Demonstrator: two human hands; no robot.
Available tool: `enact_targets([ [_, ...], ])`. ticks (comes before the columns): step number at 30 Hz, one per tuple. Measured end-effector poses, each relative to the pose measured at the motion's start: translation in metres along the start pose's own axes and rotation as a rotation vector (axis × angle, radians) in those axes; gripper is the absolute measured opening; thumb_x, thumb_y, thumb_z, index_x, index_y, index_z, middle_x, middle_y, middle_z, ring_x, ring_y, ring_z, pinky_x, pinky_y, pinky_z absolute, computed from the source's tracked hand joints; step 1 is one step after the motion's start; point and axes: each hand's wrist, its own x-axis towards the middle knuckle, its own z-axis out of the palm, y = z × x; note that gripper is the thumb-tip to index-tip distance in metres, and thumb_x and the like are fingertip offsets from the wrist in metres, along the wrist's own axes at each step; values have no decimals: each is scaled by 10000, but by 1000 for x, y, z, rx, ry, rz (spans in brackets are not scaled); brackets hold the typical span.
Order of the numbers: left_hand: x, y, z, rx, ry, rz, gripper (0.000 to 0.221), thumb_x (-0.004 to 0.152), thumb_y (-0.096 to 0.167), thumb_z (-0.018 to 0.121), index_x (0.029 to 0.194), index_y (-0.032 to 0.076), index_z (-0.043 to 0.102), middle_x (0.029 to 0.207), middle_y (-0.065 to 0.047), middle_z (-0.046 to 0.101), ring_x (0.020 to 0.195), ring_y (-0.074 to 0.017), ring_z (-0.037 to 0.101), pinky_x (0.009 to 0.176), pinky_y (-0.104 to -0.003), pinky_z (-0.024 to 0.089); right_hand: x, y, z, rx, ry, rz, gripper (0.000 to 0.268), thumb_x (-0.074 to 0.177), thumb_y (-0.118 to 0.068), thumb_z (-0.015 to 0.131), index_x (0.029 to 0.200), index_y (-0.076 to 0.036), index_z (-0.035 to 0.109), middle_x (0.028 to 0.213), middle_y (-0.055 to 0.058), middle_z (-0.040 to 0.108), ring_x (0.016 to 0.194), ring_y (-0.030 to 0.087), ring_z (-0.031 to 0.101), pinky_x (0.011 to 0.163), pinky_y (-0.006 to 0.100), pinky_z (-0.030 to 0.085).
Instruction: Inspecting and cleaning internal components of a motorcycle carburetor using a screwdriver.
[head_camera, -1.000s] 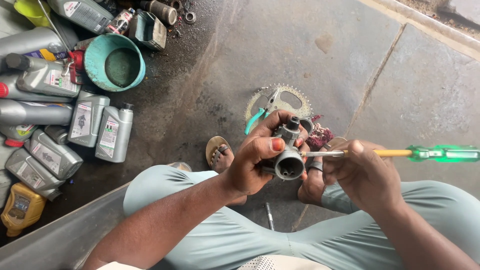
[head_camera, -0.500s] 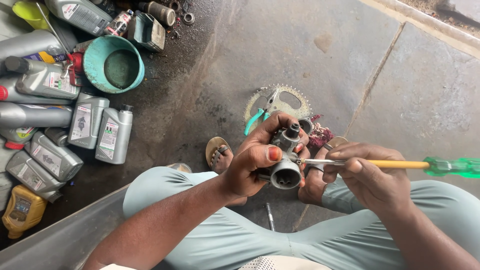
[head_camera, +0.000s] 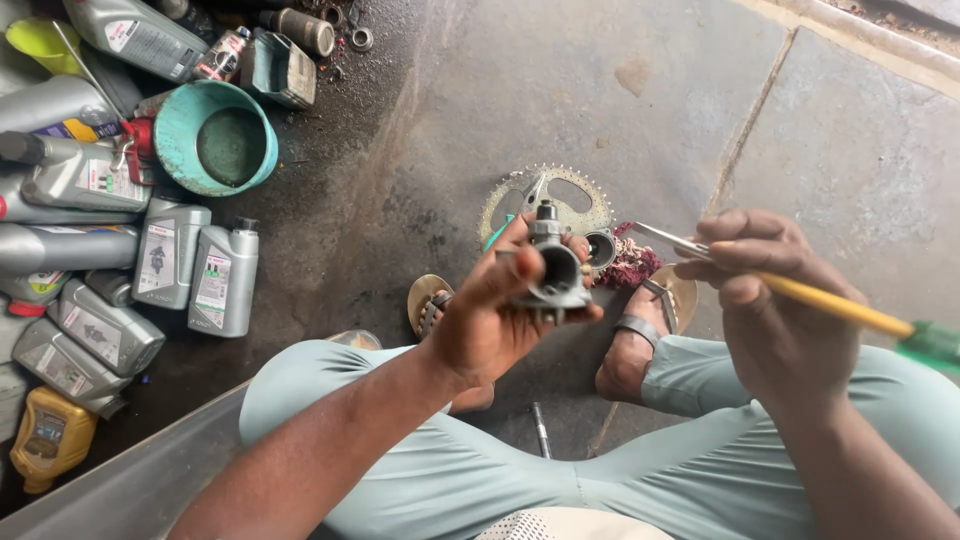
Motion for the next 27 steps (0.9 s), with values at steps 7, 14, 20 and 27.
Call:
enact_targets([
  [7, -8, 0, 7, 432, -13, 59, 752, 913, 426, 819, 1395, 29, 401, 1236, -120, 547, 1151, -163, 628, 1025, -361, 600, -7, 3, -7, 181, 66, -16, 202, 1104, -185, 667, 1201, -18, 607, 1066, 177, 699, 968, 223, 745, 873, 361, 670],
  [14, -1, 1, -5, -77, 127, -10, 668, 956, 490, 760, 1260, -18, 451, 1159, -196, 565, 1050, -255, 665, 925, -426, 659, -14, 20, -14, 134, 72, 30, 106, 1155, -68, 665, 1132, 27, 622, 1018, 139, 624, 876, 169, 683, 830, 336, 646],
  [20, -9, 6, 7, 64, -33, 28, 694, 863, 511, 794, 1282, 34, 513, 1186, -132, 528, 1101, -212, 580, 905, -360, 586, -10, 1, -2, 213, 13, 19, 126, 1076, -85, 667, 1146, 9, 620, 1150, 197, 672, 1057, 246, 726, 904, 401, 659],
  [27, -9, 12, -2, 546, -266, 51, 762, 796, 628, 800, 1254, 67, 566, 1080, -62, 548, 1029, -159, 572, 944, -292, 503, -30, 9, -22, 230, 110, 98, 220, 1054, -10, 691, 1159, 14, 500, 992, 251, 721, 958, 311, 753, 827, 408, 642],
])
